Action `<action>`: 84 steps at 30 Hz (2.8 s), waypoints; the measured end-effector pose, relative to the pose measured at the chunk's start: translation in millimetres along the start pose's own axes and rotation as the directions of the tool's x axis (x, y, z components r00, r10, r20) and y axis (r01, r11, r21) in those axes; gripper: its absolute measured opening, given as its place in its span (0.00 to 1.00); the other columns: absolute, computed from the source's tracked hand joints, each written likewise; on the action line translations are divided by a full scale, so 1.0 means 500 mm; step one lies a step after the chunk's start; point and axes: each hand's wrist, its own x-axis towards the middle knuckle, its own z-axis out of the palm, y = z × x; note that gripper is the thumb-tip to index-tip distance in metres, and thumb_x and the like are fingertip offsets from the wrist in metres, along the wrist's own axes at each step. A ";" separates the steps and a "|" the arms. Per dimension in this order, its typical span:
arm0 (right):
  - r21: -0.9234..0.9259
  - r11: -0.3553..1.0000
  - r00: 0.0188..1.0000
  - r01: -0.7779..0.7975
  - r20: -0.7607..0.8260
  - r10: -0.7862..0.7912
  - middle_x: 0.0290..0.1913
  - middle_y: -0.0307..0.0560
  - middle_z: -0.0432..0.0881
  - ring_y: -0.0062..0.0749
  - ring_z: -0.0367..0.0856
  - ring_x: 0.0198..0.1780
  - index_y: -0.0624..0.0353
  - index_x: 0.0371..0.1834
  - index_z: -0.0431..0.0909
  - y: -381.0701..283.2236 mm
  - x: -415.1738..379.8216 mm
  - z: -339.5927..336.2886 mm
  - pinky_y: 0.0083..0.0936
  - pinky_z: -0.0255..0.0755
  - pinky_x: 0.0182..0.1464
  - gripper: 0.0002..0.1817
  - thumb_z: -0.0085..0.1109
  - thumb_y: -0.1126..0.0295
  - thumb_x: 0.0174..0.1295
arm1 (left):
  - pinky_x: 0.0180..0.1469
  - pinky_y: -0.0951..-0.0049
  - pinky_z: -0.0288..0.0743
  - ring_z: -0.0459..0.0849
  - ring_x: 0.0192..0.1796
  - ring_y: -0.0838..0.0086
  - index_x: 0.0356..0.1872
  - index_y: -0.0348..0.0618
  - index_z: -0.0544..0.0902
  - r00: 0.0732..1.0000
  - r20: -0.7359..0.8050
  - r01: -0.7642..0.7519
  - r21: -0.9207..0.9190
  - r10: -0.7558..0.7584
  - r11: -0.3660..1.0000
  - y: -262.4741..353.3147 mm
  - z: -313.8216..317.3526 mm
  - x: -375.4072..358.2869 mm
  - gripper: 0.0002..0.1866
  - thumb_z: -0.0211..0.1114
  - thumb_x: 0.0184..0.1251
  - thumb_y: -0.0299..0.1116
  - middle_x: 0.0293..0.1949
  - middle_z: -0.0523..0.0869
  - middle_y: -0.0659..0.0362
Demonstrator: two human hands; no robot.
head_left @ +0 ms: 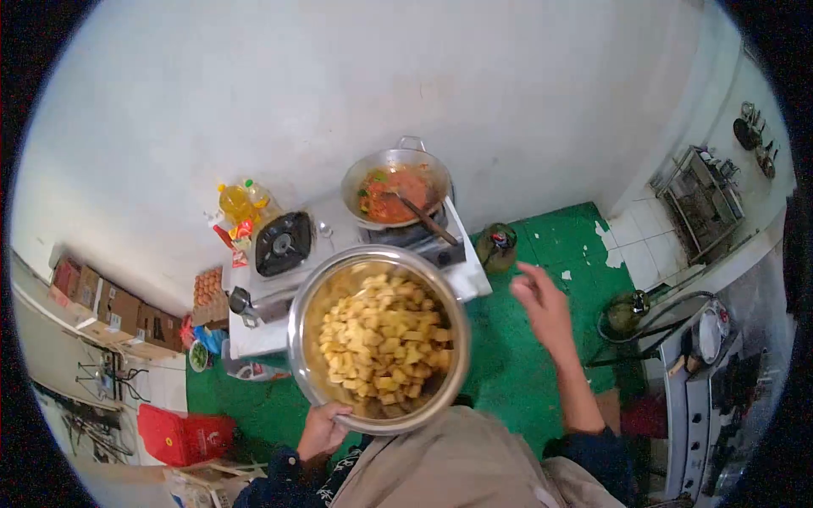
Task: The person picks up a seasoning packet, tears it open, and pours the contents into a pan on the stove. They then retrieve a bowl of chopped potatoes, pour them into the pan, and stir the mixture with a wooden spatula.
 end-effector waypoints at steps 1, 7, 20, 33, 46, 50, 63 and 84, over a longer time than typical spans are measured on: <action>-0.213 0.961 0.982 0.175 -0.027 -0.185 0.49 0.53 0.79 0.41 0.78 0.48 0.61 0.55 0.71 -0.003 0.055 0.049 0.36 0.73 0.48 0.25 0.56 0.56 0.60 | 0.22 0.76 0.73 0.79 0.22 0.73 0.25 0.34 0.77 0.998 -0.036 -0.047 -0.006 0.047 0.999 0.036 -0.007 0.008 0.03 0.58 0.55 0.21 0.20 0.78 0.56; -0.802 0.483 0.926 0.353 0.224 -0.304 0.40 0.56 0.77 0.47 0.77 0.42 0.54 0.54 0.72 0.002 0.292 0.320 0.42 0.73 0.43 0.22 0.59 0.61 0.56 | 0.18 0.80 0.69 0.75 0.18 0.75 0.23 0.39 0.74 0.972 -0.013 -0.230 0.141 0.234 0.963 0.222 -0.067 0.189 0.04 0.56 0.56 0.22 0.18 0.74 0.61; -0.821 0.545 0.978 0.170 0.209 0.010 0.34 0.62 0.81 0.53 0.82 0.39 0.65 0.34 0.77 -0.031 0.506 0.215 0.44 0.76 0.40 0.10 0.48 0.71 0.56 | 0.23 0.77 0.76 0.78 0.25 0.72 0.28 0.33 0.73 0.917 0.131 -0.393 0.139 0.377 0.909 0.507 0.047 0.476 0.03 0.54 0.58 0.23 0.25 0.76 0.55; -0.724 0.594 0.879 0.350 0.473 0.059 0.39 0.61 0.80 0.52 0.80 0.43 0.54 0.49 0.78 0.037 0.651 0.277 0.44 0.74 0.45 0.19 0.51 0.71 0.51 | 0.29 0.66 0.86 0.84 0.32 0.64 0.47 0.27 0.67 0.895 0.038 -0.445 0.025 0.444 0.895 0.517 0.110 0.568 0.19 0.53 0.51 0.19 0.36 0.79 0.49; -0.682 0.444 0.801 0.581 0.574 -0.168 0.39 0.53 0.74 0.47 0.80 0.38 0.56 0.58 0.70 0.047 0.480 0.216 0.40 0.76 0.34 0.27 0.53 0.77 0.49 | 0.29 0.69 0.86 0.84 0.36 0.65 0.54 0.29 0.66 0.873 -0.008 -0.487 0.050 0.488 0.872 0.493 0.120 0.605 0.23 0.50 0.52 0.18 0.42 0.79 0.49; -0.769 0.442 0.884 0.461 0.359 -0.299 0.38 0.53 0.73 0.47 0.79 0.38 0.56 0.57 0.70 0.062 0.509 0.238 0.41 0.76 0.34 0.25 0.52 0.76 0.51 | 0.31 0.69 0.86 0.83 0.37 0.65 0.50 0.32 0.67 0.858 0.058 -0.513 0.112 0.510 0.851 0.497 0.115 0.601 0.20 0.52 0.53 0.19 0.41 0.78 0.50; -0.746 0.527 0.913 0.407 0.341 -0.222 0.42 0.57 0.72 0.51 0.80 0.40 0.57 0.56 0.69 0.033 0.469 0.351 0.41 0.78 0.36 0.23 0.50 0.76 0.54 | 0.25 0.66 0.81 0.80 0.27 0.69 0.42 0.31 0.70 0.847 0.038 -0.531 0.132 0.531 0.837 0.502 0.111 0.636 0.14 0.49 0.51 0.18 0.29 0.77 0.54; -0.525 0.769 0.931 0.365 0.182 -0.317 0.41 0.54 0.72 0.54 0.78 0.38 0.50 0.59 0.67 -0.092 0.380 0.386 0.45 0.73 0.37 0.24 0.53 0.75 0.58 | 0.55 0.72 0.70 0.77 0.54 0.58 0.73 0.48 0.40 0.681 0.273 -0.680 0.579 0.680 0.449 0.543 0.122 0.756 0.46 0.48 0.50 0.15 0.57 0.75 0.44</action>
